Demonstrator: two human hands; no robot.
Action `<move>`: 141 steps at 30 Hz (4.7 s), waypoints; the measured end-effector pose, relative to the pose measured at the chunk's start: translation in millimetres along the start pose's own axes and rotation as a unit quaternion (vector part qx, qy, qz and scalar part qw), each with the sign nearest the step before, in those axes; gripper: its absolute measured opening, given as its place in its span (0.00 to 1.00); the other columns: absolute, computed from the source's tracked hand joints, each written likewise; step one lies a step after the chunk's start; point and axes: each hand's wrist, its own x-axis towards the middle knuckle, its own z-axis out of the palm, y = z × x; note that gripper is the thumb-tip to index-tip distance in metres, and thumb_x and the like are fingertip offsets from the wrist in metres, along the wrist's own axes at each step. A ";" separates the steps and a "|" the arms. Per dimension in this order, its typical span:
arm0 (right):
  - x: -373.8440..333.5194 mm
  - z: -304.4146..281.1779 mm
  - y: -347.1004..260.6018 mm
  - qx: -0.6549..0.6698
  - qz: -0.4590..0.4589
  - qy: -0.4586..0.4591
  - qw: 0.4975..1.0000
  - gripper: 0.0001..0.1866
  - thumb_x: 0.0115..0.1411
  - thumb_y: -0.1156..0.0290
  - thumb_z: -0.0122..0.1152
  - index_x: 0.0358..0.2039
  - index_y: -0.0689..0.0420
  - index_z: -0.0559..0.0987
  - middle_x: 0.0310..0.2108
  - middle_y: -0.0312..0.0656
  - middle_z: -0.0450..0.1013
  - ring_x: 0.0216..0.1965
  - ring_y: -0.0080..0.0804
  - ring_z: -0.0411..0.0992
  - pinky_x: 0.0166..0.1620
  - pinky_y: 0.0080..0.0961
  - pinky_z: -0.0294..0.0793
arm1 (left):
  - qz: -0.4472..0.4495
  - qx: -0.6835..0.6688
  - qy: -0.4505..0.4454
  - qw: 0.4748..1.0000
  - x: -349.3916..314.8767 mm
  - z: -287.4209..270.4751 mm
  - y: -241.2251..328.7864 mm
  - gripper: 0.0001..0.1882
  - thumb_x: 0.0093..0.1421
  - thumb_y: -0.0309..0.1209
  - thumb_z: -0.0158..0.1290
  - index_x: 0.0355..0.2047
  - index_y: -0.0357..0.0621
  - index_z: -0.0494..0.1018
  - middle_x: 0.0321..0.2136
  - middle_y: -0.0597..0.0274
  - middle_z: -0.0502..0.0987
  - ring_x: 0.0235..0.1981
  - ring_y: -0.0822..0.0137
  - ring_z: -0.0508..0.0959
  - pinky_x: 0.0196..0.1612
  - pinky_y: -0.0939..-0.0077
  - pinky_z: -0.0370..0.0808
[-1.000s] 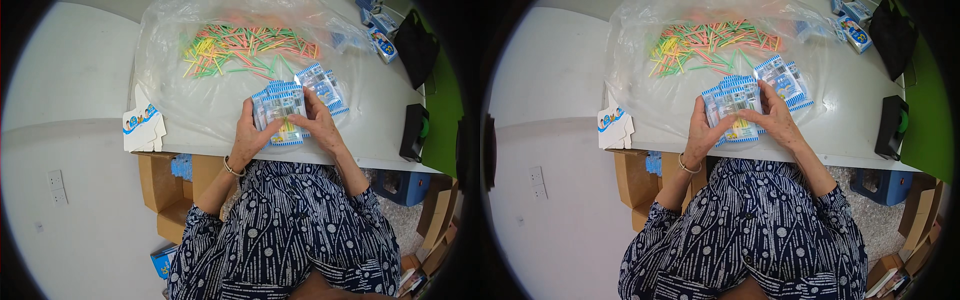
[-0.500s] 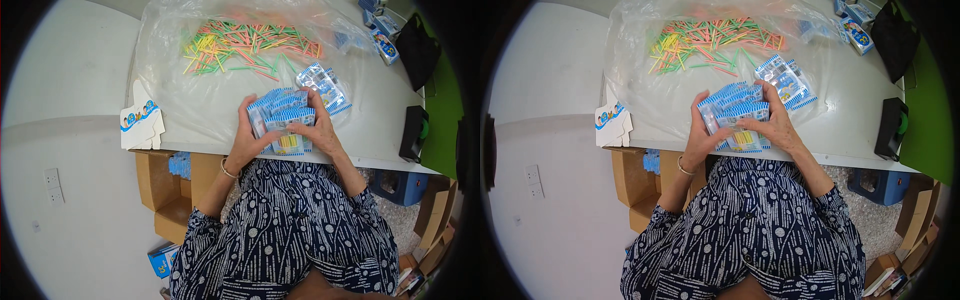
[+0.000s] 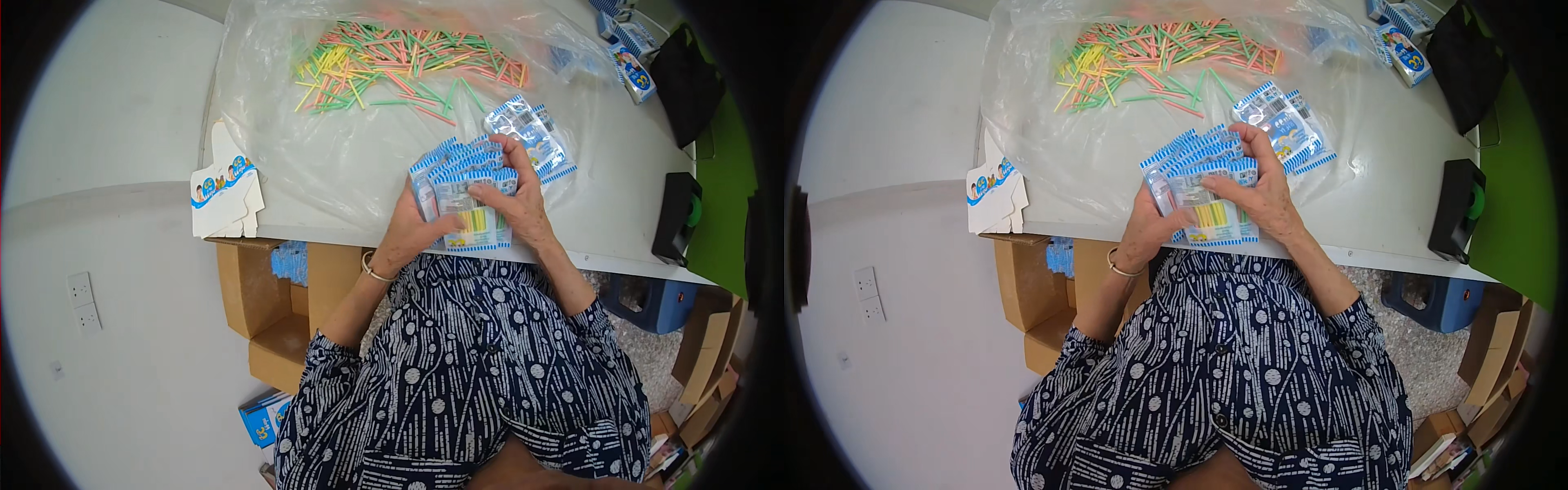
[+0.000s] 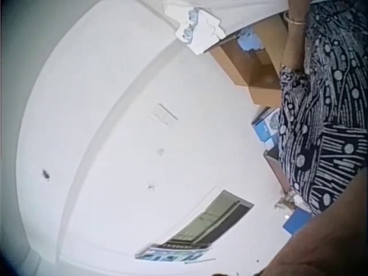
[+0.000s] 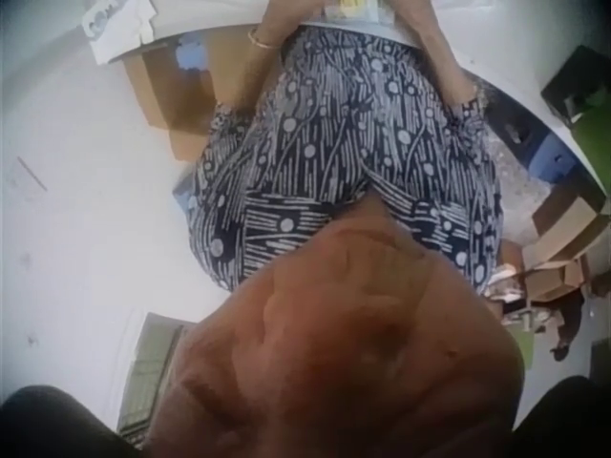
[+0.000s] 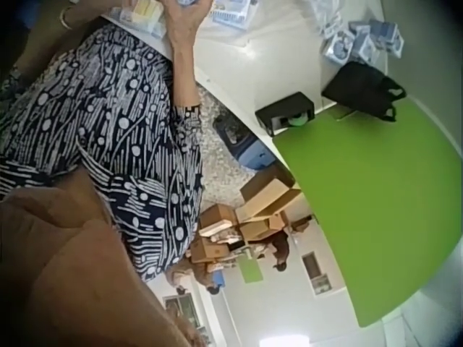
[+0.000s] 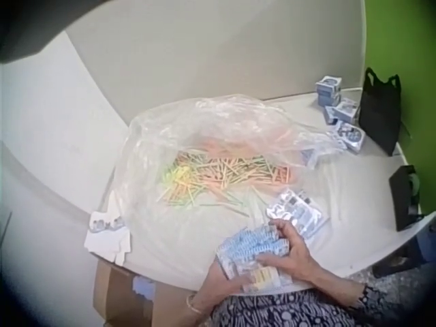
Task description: Placing small colorful items into individual plastic packets and then into a larger box.
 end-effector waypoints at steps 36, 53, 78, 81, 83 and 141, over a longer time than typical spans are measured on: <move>50.1 -7.4 14.0 -0.022 -0.155 -0.060 0.986 0.47 0.57 0.33 0.45 0.67 0.50 0.46 0.63 0.49 0.54 0.60 0.38 0.58 0.61 0.33 0.57 | 0.249 0.305 0.065 0.917 44.5 0.5 17.5 0.48 0.40 0.28 0.66 0.59 0.46 0.52 0.46 0.53 0.71 0.47 0.60 0.74 0.50 0.68 0.71; 40.9 0.8 24.3 -0.049 -0.150 -0.083 0.984 0.50 0.53 0.31 0.47 0.65 0.54 0.51 0.62 0.58 0.52 0.63 0.49 0.53 0.66 0.42 0.43 | 0.439 0.223 0.196 0.848 -31.2 -69.7 74.9 0.47 0.41 0.28 0.66 0.59 0.43 0.51 0.48 0.58 0.68 0.48 0.62 0.72 0.51 0.68 0.71; 41.1 -11.7 -7.9 -0.283 -0.169 -0.090 0.940 0.42 0.61 0.40 0.44 0.64 0.58 0.51 0.61 0.58 0.55 0.60 0.47 0.58 0.64 0.41 0.49 | -0.034 0.165 0.544 0.822 -260.9 -331.2 -183.4 0.46 0.40 0.27 0.68 0.57 0.46 0.53 0.49 0.54 0.65 0.49 0.63 0.69 0.50 0.70 0.70; 38.5 -5.3 -8.6 -0.298 -0.171 -0.087 0.935 0.42 0.61 0.41 0.44 0.64 0.59 0.51 0.61 0.58 0.55 0.60 0.47 0.58 0.64 0.41 0.49 | -0.037 0.117 0.569 0.813 -245.5 -332.7 -200.3 0.47 0.41 0.31 0.68 0.58 0.46 0.52 0.51 0.52 0.64 0.52 0.60 0.66 0.53 0.68 0.67; 37.2 -1.9 -8.3 -0.308 -0.172 -0.089 0.931 0.42 0.61 0.41 0.44 0.64 0.60 0.51 0.61 0.58 0.55 0.60 0.46 0.58 0.64 0.41 0.48 | -0.034 0.136 0.585 0.799 -235.8 -330.1 -203.0 0.48 0.41 0.33 0.68 0.59 0.46 0.51 0.52 0.50 0.63 0.53 0.58 0.65 0.54 0.67 0.65; 24.7 -90.2 -24.1 -0.548 -0.128 0.223 0.795 0.16 0.52 0.66 0.64 0.38 0.62 0.78 0.40 0.45 0.71 0.45 0.41 0.66 0.48 0.31 0.66 | 0.301 0.492 0.568 0.587 -122.6 -133.3 72.7 0.28 0.59 0.26 0.52 0.57 0.33 0.56 0.59 0.42 0.57 0.59 0.49 0.61 0.59 0.60 0.61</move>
